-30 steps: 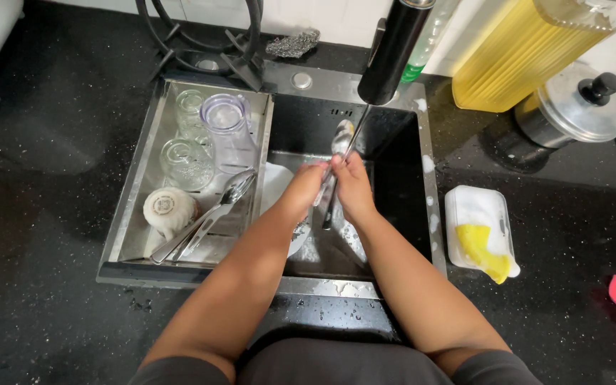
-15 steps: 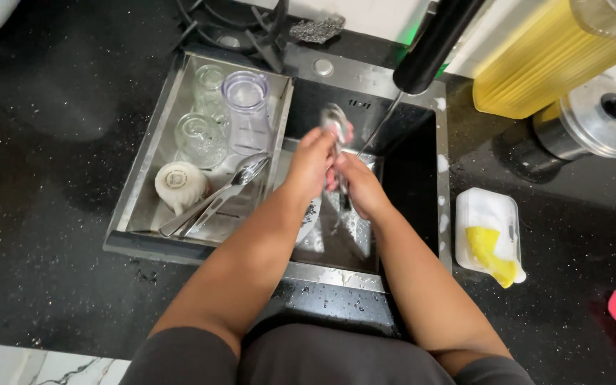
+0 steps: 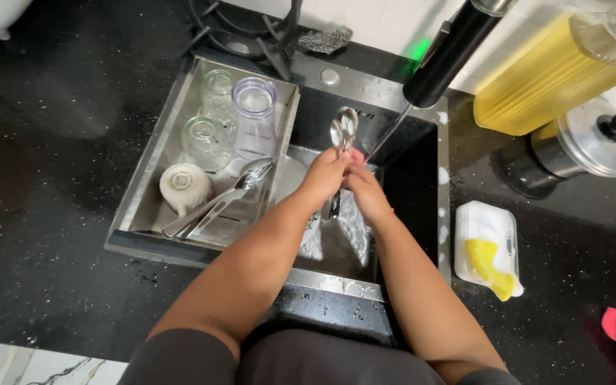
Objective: Washing dishes in the sink and cleaning a gas stovetop with a cloth.
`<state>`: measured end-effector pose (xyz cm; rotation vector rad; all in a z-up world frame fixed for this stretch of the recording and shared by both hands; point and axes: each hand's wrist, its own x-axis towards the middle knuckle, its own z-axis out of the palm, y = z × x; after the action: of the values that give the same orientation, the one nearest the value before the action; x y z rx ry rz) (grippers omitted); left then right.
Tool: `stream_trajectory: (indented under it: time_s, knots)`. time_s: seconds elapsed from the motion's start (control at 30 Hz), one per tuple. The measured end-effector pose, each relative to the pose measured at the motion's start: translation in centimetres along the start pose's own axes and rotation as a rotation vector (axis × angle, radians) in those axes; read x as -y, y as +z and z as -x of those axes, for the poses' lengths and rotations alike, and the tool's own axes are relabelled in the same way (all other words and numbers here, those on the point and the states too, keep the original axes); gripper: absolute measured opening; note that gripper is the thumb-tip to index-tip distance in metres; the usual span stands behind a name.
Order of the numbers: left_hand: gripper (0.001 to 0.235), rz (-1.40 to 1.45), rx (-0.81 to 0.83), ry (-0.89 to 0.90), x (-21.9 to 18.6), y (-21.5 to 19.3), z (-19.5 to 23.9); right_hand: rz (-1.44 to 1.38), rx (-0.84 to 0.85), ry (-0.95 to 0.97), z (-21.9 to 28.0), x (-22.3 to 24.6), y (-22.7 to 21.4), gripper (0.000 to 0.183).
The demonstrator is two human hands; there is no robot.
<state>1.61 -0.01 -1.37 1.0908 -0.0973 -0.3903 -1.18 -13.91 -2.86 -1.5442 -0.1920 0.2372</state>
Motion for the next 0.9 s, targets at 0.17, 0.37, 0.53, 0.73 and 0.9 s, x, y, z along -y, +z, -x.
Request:
stream_trajectory:
  time_s: [0.17,0.37,0.53,0.73,0.9]
  knots:
    - [0.029,-0.24,-0.011,0.014,3.1,-2.2,-1.9,0.066,-0.419,0.044,-0.2,0.6,-0.7,0.047]
    - [0.026,-0.472,0.226,-0.315,1.7,-1.2,0.6,0.325,-0.423,-0.305,1.1,3.4,1.4,0.049]
    - [0.032,-0.594,0.398,-0.419,2.8,-1.4,0.4,0.386,-0.589,-0.22,1.2,4.0,1.8,0.028]
    - [0.035,-0.758,0.309,-0.181,2.1,-0.8,0.4,0.735,-0.582,-0.357,1.1,4.2,2.4,0.012]
    - [0.026,-0.602,0.26,-0.049,5.5,-2.6,-1.4,0.711,-0.444,-0.445,0.5,2.5,1.5,0.01]
